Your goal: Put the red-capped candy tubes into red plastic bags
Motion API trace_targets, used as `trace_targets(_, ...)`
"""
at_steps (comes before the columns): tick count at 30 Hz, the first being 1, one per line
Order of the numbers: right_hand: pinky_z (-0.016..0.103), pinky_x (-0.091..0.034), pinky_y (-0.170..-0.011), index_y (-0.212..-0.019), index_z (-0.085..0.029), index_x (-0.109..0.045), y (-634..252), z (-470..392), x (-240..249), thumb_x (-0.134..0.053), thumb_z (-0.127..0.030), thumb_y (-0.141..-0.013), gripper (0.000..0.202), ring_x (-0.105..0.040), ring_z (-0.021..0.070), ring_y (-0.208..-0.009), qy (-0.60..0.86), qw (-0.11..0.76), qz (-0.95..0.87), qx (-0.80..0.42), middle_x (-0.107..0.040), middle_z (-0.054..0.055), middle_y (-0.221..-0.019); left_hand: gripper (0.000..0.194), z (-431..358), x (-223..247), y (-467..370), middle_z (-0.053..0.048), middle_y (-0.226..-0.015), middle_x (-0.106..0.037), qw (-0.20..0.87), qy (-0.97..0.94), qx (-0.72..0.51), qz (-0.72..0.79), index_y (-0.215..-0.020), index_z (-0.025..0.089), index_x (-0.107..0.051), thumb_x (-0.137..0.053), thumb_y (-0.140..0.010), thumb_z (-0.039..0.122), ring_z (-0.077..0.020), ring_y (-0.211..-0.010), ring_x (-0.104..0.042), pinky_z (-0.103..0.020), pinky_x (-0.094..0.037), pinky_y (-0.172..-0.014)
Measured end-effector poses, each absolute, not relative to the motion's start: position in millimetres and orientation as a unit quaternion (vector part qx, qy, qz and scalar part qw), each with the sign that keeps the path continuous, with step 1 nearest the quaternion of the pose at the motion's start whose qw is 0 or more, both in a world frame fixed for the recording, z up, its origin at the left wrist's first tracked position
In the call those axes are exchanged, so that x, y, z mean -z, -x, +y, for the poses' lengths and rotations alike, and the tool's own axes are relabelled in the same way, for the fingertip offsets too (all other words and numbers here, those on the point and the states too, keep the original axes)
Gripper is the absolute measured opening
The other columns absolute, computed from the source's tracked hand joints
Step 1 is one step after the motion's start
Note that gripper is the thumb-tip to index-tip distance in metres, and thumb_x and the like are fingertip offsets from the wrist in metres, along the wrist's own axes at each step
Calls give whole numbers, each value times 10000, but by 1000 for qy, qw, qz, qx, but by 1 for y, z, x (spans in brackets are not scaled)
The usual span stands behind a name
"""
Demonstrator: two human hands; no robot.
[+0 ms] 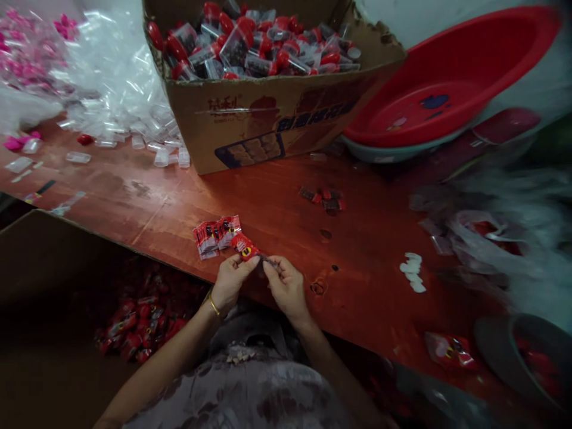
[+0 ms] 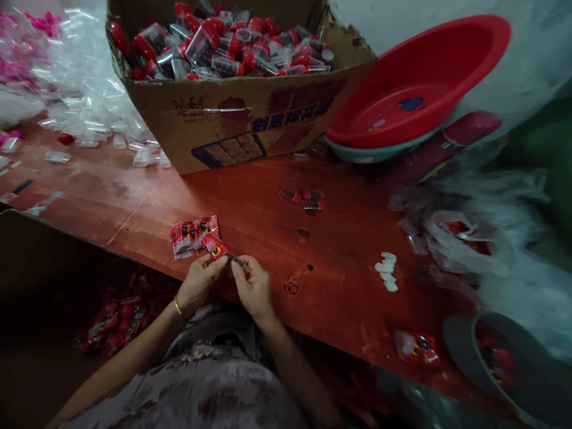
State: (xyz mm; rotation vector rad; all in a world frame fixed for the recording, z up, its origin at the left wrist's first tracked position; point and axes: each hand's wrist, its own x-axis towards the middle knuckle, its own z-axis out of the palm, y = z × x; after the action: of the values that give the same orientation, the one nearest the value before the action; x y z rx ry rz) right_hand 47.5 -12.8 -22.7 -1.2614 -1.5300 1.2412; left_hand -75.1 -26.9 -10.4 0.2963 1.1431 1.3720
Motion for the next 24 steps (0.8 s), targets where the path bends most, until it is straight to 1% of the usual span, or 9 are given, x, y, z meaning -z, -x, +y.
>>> trace_targets(3,186,-349,-370,-834,-186,-585,-47,-10,21,-519,-416,-818,240,-462,79,-411,469,377,-593,-536,-589,-23,-581,364,-26,8,75,-24,-687,-675,612,-129,-609,487,-740,119,-655,-825,-502,334,-112,-618,-590,-220,-461,-632)
trace_targets(6,186,-335,-353,-865,-185,-588,-41,-14,25,-523,-426,-819,254,-435,74,-382,470,394,-577,-538,-560,-36,-545,391,-25,7,69,-52,-780,-698,590,-111,-639,480,-810,128,-651,-808,-528,350,-160,-735,-628,-269,-479,-724)
trace_targets(8,189,-345,-351,-887,-186,-588,-36,-18,29,-518,-427,-826,258,-429,74,-372,487,420,-562,-520,-555,-38,-546,401,-24,8,64,-58,-785,-699,587,-109,-641,483,-816,127,-653,-805,-530,364,-169,-749,-633,-278,-480,-737)
trace_targets(11,197,-380,-364,-942,-191,-587,-33,-21,32,-507,-414,-838,259,-461,81,-391,502,442,-562,-487,-604,-13,-628,390,-24,9,59,-61,-782,-692,595,-112,-632,484,-802,120,-668,-787,-555,397,-170,-759,-633,-262,-475,-718)
trace_targets(13,203,-414,-393,-1009,-198,-582,-35,-19,30,-496,-394,-847,269,-499,89,-416,482,426,-583,-496,-624,-7,-659,380,-24,8,62,-57,-789,-688,597,-108,-635,478,-802,121,-674,-779,-568,402,-162,-763,-631,-248,-471,-711)
trace_targets(15,211,-460,-456,-1078,-208,-571,-40,-14,26,-487,-360,-854,283,-544,99,-448,440,393,-612,-527,-620,-24,-629,372,-25,6,67,-51,-781,-685,601,-104,-638,471,-802,120,-679,-780,-574,396,-147,-744,-628,-233,-469,-701)
trace_targets(17,221,-489,-520,-1097,-215,-570,-43,-10,24,-500,-322,-849,279,-575,104,-479,408,366,-632,-548,-611,-42,-593,361,-26,5,72,-43,-758,-683,607,-107,-636,464,-804,117,-683,-777,-587,390,-132,-713,-621,-223,-469,-691)
trace_targets(21,209,-484,-492,-944,-214,-583,-39,-6,24,-557,-305,-805,168,-585,99,-495,410,378,-607,-566,-645,-33,-659,331,-29,6,71,-28,-717,-678,629,-121,-613,462,-813,120,-676,-762,-624,377,-116,-648,-609,-218,-471,-655)
trace_targets(24,213,-486,-516,-839,-211,-580,-36,2,21,-606,-347,-771,154,-600,113,-539,415,370,-636,-535,-646,-29,-653,359,-31,3,72,-55,-780,-698,645,-117,-597,462,-843,123,-667,-774,-608,373,-154,-712,-643,-255,-495,-701)
